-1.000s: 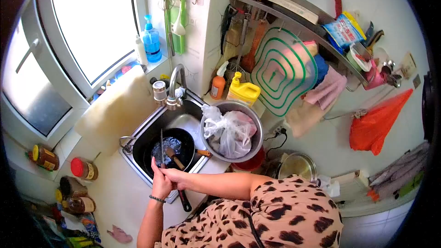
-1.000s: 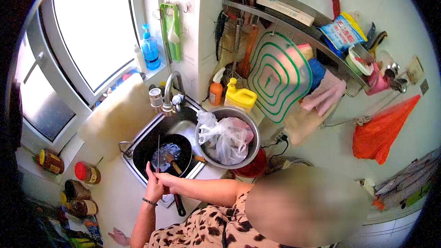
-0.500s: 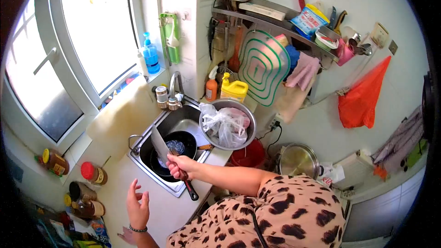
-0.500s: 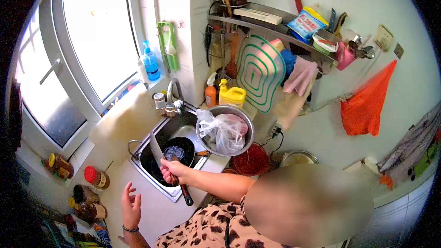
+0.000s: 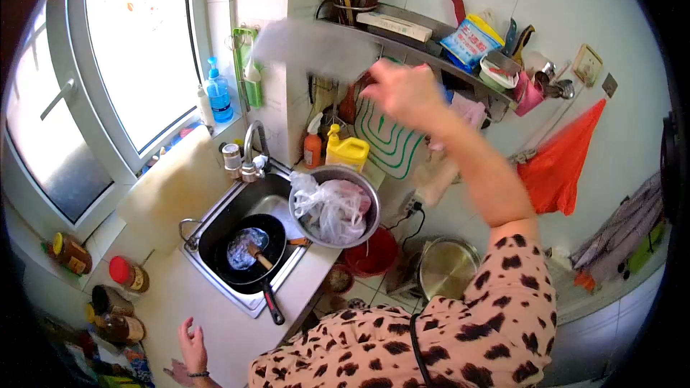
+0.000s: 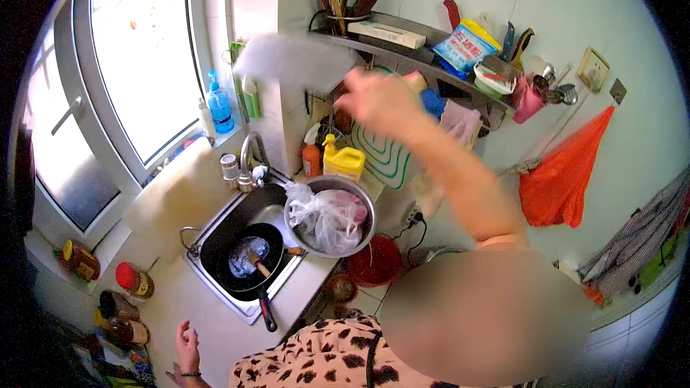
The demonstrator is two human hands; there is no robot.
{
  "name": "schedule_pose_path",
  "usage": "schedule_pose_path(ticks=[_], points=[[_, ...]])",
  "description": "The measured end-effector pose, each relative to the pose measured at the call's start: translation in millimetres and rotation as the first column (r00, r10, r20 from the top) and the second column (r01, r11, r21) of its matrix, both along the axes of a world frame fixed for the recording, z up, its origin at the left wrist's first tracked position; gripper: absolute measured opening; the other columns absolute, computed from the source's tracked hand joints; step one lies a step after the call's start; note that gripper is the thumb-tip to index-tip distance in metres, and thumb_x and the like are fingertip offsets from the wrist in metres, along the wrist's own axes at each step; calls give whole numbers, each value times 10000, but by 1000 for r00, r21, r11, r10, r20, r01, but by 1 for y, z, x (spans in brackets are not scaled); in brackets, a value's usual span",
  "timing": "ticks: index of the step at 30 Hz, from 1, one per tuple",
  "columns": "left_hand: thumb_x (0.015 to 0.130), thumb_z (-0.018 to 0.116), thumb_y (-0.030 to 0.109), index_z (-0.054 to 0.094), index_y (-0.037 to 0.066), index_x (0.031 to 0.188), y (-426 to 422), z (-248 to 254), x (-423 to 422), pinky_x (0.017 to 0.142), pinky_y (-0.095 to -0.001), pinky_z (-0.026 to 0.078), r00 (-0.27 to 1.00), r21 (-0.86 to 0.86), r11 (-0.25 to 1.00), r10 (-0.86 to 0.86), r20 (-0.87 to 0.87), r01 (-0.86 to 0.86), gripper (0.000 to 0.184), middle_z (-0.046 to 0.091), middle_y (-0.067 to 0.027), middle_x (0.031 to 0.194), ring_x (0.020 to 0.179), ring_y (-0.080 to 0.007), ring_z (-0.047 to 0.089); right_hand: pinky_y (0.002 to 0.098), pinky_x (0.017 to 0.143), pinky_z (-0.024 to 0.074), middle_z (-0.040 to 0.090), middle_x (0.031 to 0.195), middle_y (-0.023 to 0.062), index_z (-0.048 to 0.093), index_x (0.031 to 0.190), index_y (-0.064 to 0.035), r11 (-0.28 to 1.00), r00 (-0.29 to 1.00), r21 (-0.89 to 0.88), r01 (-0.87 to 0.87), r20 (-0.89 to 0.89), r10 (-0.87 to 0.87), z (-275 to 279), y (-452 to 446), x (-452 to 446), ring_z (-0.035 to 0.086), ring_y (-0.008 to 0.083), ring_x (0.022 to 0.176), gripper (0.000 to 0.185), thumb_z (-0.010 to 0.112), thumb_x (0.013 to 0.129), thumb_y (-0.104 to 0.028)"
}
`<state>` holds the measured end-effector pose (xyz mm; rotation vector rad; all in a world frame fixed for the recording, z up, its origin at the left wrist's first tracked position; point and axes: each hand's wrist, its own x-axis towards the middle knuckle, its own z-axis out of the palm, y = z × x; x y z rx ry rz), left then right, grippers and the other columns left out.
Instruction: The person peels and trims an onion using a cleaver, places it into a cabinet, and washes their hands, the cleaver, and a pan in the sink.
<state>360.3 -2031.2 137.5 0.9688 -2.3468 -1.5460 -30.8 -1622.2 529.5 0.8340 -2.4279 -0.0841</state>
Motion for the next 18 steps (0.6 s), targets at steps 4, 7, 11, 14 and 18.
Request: schedule_pose_path(ticks=[4,7,11,14,18], points=[[891,551,123,532,23,1191,9,-14,-19,784,-290,445,996,-10,996,84,16,-84,317,526,-113,1159,981,-197,526,444,699,490,622,889,140,583,887,-31,965,889,120,233,-427,-162,104,89,-66,612,335,838,320,594,839,-347],[892,548,118,544,19,1178,29,-2,-61,771,-285,446,994,11,997,75,-79,-74,303,544,-110,1136,947,-188,531,429,713,491,628,897,122,596,890,-50,888,781,267,374,-607,-147,166,150,-114,620,313,830,276,618,825,-317],[880,552,102,552,13,1166,66,21,-121,732,-268,441,987,-20,1000,3,-159,-6,299,561,-85,1078,844,-145,517,405,737,477,628,907,96,594,931,-72,796,752,359,488,-636,-174,217,196,-152,613,291,854,258,641,806,-293],[892,535,107,529,21,1192,83,20,-149,611,-219,429,976,-106,993,-80,-204,59,312,554,-8,1035,694,-72,482,398,770,464,621,920,77,587,987,-79,766,784,456,453,-612,-99,230,206,-160,595,279,890,265,650,795,-251],[872,566,112,563,22,1149,110,44,-170,725,-249,431,982,2,999,-34,-184,35,290,564,-45,1033,797,-125,479,394,808,453,610,931,68,576,1037,-84,754,805,534,382,-593,12,244,218,-175,577,274,922,298,653,778,-209]])
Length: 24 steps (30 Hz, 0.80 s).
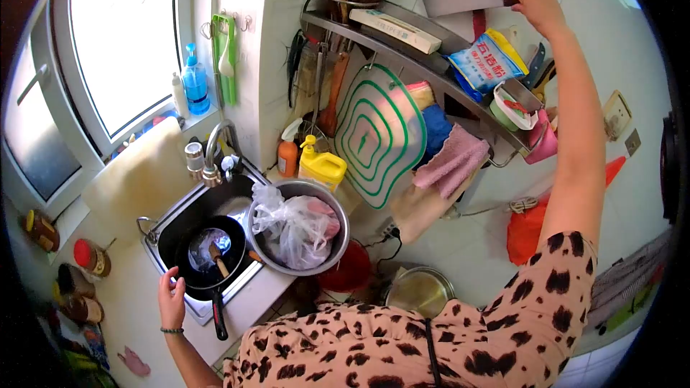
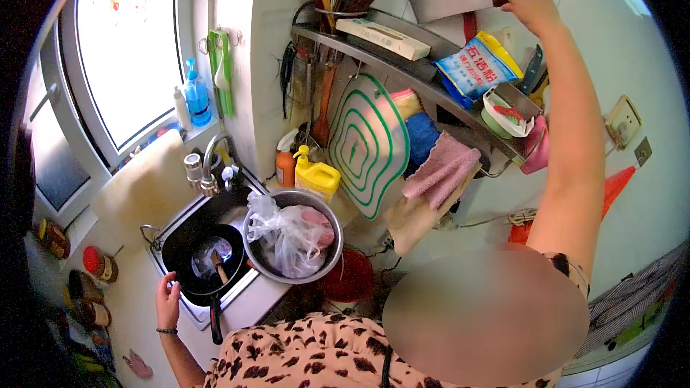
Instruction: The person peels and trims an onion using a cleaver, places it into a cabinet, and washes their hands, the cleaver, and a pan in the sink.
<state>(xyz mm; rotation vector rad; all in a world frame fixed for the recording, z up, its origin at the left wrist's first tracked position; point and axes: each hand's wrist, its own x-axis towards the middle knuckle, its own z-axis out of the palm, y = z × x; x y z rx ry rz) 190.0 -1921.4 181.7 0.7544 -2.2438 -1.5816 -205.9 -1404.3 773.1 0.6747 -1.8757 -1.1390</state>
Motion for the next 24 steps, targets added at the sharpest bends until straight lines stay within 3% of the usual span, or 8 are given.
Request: schedule_pose_path(ticks=[4,5,6,7,9,15,20,24], points=[[908,548,141,565,14,1176,-3,-36,1,850,-283,422,1000,74,997,6,-30,-3,298,573,-95,1085,969,-180,537,380,866,439,604,1079,94,589,1115,-85,1000,985,-19,-18,169,21,32,17,-44,550,300,1000,394,666,731,-124],[915,549,151,565,2,1173,6,-22,1,901,-299,414,998,89,996,18,-62,-12,298,572,-110,1096,1023,-185,535,381,882,444,596,1101,100,592,1131,-77,972,964,60,-226,156,214,54,52,-85,553,298,1020,399,659,739,-100],[915,554,156,564,-3,1166,18,2,-1,931,-299,405,999,142,990,21,-28,-16,298,564,-107,1125,1066,-183,525,389,888,437,601,1090,98,596,1127,-86,985,967,62,-161,212,144,60,47,-98,556,297,1012,392,658,742,-120],[917,557,165,567,-1,1160,18,-10,0,913,-289,416,992,224,975,21,-125,8,294,567,-91,1123,1050,-167,522,397,894,430,606,1078,97,599,1123,-95,994,974,93,-56,225,34,54,30,-94,559,296,1004,385,658,745,-139],[909,573,183,571,7,1159,17,-6,5,830,-273,456,1000,163,987,12,16,-15,306,581,-64,1084,943,-135,540,412,906,416,615,1055,94,607,1115,-113,978,976,189,85,184,-120,46,5,-73,565,294,988,372,656,752,-177],[892,595,210,581,7,1149,22,-36,19,692,-245,458,990,167,981,77,122,-97,328,581,-47,1030,749,-98,518,459,942,375,644,986,86,629,1090,-168,917,952,300,262,76,-297,40,-21,-28,584,289,939,342,652,772,-293],[870,612,241,587,-3,1133,33,-67,25,797,-301,500,951,64,993,72,301,-96,360,598,-154,1069,912,-222,625,434,992,340,634,1062,63,654,1030,-175,862,959,442,250,13,-285,-4,-52,-53,548,279,1028,320,681,749,-326],[848,631,280,598,-27,1034,52,-65,29,616,-303,498,909,40,993,84,408,-110,360,643,-106,796,657,-177,602,437,995,332,576,1204,95,652,1038,-155,880,974,469,-75,222,-35,-34,-56,-99,467,305,1138,371,708,712,-322]])
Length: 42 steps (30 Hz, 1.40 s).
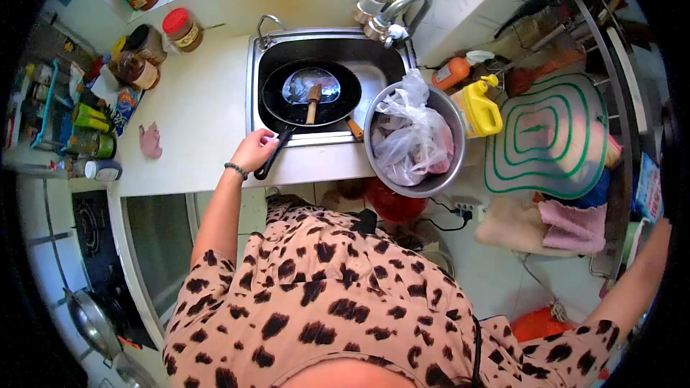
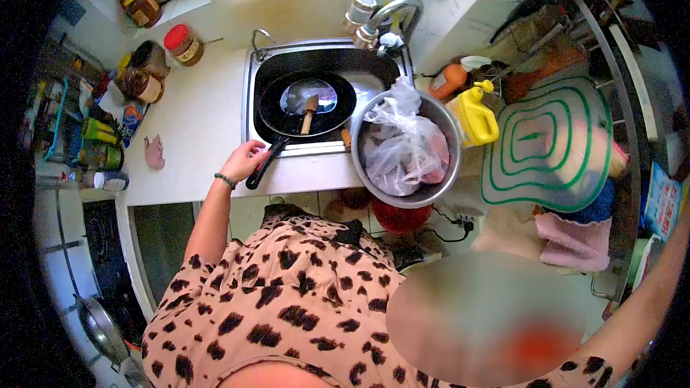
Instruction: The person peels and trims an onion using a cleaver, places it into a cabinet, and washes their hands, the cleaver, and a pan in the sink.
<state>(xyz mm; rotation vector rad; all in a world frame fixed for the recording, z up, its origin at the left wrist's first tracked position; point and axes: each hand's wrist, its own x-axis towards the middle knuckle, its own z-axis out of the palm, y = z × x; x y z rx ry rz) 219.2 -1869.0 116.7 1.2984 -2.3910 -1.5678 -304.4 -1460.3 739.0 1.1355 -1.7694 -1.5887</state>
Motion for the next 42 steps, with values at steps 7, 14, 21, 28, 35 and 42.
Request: schedule_pose_path(ticks=[7,14,21,28,35,42], points=[[930,538,348,565,26,1042,-17,-49,18,622,-296,543,986,878,471,164,12,-89,342,639,-108,846,697,-181,633,433,993,340,546,1263,102,650,1079,-157,989,992,-147,33,-117,-51,-50,-28,12,443,323,1179,386,715,714,-262],[955,515,169,466,103,850,-9,-80,-10,407,-187,283,962,992,-66,246,120,-107,133,392,60,596,456,-21,323,413,980,376,532,1231,116,612,1129,-66,593,505,-745,306,655,562,-202,-167,195,494,281,1131,338,633,804,-158],[914,556,136,368,101,793,-35,-60,1,378,-235,356,997,940,339,74,4,-29,227,426,27,597,423,-62,373,408,795,498,653,981,169,649,1015,-62,785,-57,-204,585,955,291,-536,-338,289,626,331,906,306,622,837,-310],[905,570,143,327,120,802,-40,-47,3,354,-268,368,1000,909,416,24,6,-15,264,398,21,571,410,-75,390,436,991,398,435,1307,307,31,1439,-16,449,-109,119,885,993,-49,-768,-432,296,487,419,1174,874,585,842,-333],[906,556,153,318,101,864,-40,-42,0,352,-277,399,1000,887,462,-1,-5,5,248,410,11,569,404,-79,397,442,937,428,531,1182,310,207,1370,-43,167,-92,79,983,993,68,-812,-451,242,545,424,1082,633,527,837,-165],[915,546,158,316,91,905,-40,-37,-9,349,-277,414,1000,870,493,11,25,-28,240,412,5,562,399,-82,395,481,820,453,585,1060,301,370,1317,-76,413,-174,-146,899,747,642,-789,-483,295,566,472,956,446,492,903,-193]])
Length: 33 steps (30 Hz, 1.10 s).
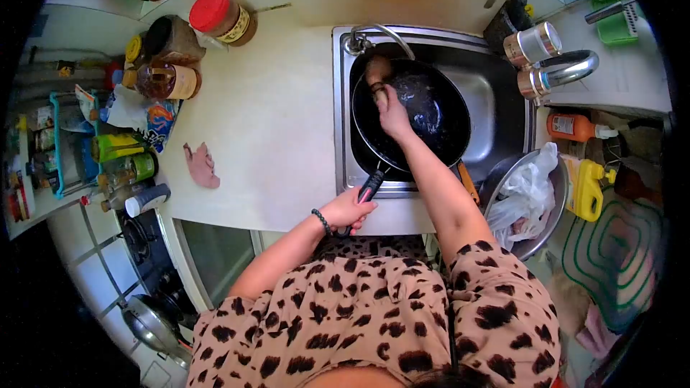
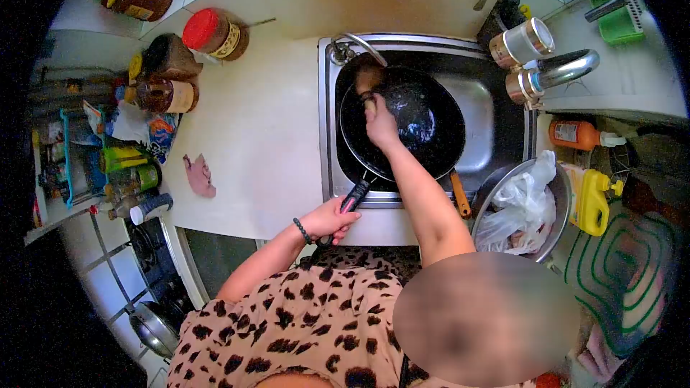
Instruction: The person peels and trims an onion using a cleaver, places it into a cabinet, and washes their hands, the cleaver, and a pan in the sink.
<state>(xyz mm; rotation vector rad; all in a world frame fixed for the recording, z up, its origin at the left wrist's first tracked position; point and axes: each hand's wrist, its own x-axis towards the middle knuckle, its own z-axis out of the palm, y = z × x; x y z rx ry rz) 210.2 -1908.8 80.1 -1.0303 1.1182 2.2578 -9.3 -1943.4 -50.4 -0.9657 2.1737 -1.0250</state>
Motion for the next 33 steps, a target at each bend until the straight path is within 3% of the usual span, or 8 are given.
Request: schedule_pose_path(ticks=[7,9,17,21,24,29,30,33], points=[[918,544,165,294,106,916,-2,1,-8,348,-281,416,1000,-4,1000,-8,-12,8,257,393,8,557,400,-84,388,495,764,476,610,984,260,405,1297,-116,945,939,165,-284,-153,308,109,35,12,606,427,889,438,500,871,-145],[918,543,167,291,108,915,0,1,-7,348,-280,415,1000,-13,1000,-15,-9,14,259,389,8,557,400,-84,386,473,794,484,611,1026,227,429,1305,-131,825,836,462,-326,-266,480,107,8,1,601,406,944,436,487,873,-136],[917,549,182,289,107,897,-4,7,-10,350,-275,427,999,1,1000,26,-22,-26,271,403,9,572,407,-76,399,353,765,534,650,1119,88,672,1053,-92,625,788,773,106,-449,422,46,5,-106,643,238,1001,250,506,878,-156],[912,558,177,290,108,888,-3,3,-7,352,-275,431,999,-1,1000,19,-45,-19,278,404,8,592,421,-74,410,354,808,521,640,1114,141,652,1052,-55,402,758,904,-148,-157,632,78,36,-78,634,267,1013,262,559,814,-113],[905,557,159,297,100,884,-5,7,-8,348,-277,422,999,9,1000,18,-36,-17,268,405,4,587,411,-81,409,395,842,494,627,1121,169,678,1036,-89,232,539,816,-530,112,835,119,35,-45,607,313,1044,291,566,768,-104],[910,560,170,294,106,922,-3,7,-6,350,-269,420,1000,-4,1000,-2,-29,2,273,405,8,592,416,-75,406,385,567,482,662,740,139,673,862,-17,134,391,647,-751,272,879,123,-30,-35,603,250,606,277,565,815,-268],[911,558,170,294,107,924,-1,7,-6,351,-269,418,1000,-18,1000,-7,-20,7,272,405,8,589,413,-76,406,327,482,442,641,699,84,650,899,-30,345,612,550,-761,430,663,107,-44,-44,546,184,545,300,544,857,-308],[912,555,172,292,107,933,-3,6,-7,350,-267,411,1000,-29,999,12,-5,-12,272,401,10,575,408,-81,409,280,446,382,611,680,56,643,955,-74,822,852,375,-428,470,230,70,-72,-82,501,136,510,231,533,894,-268]])
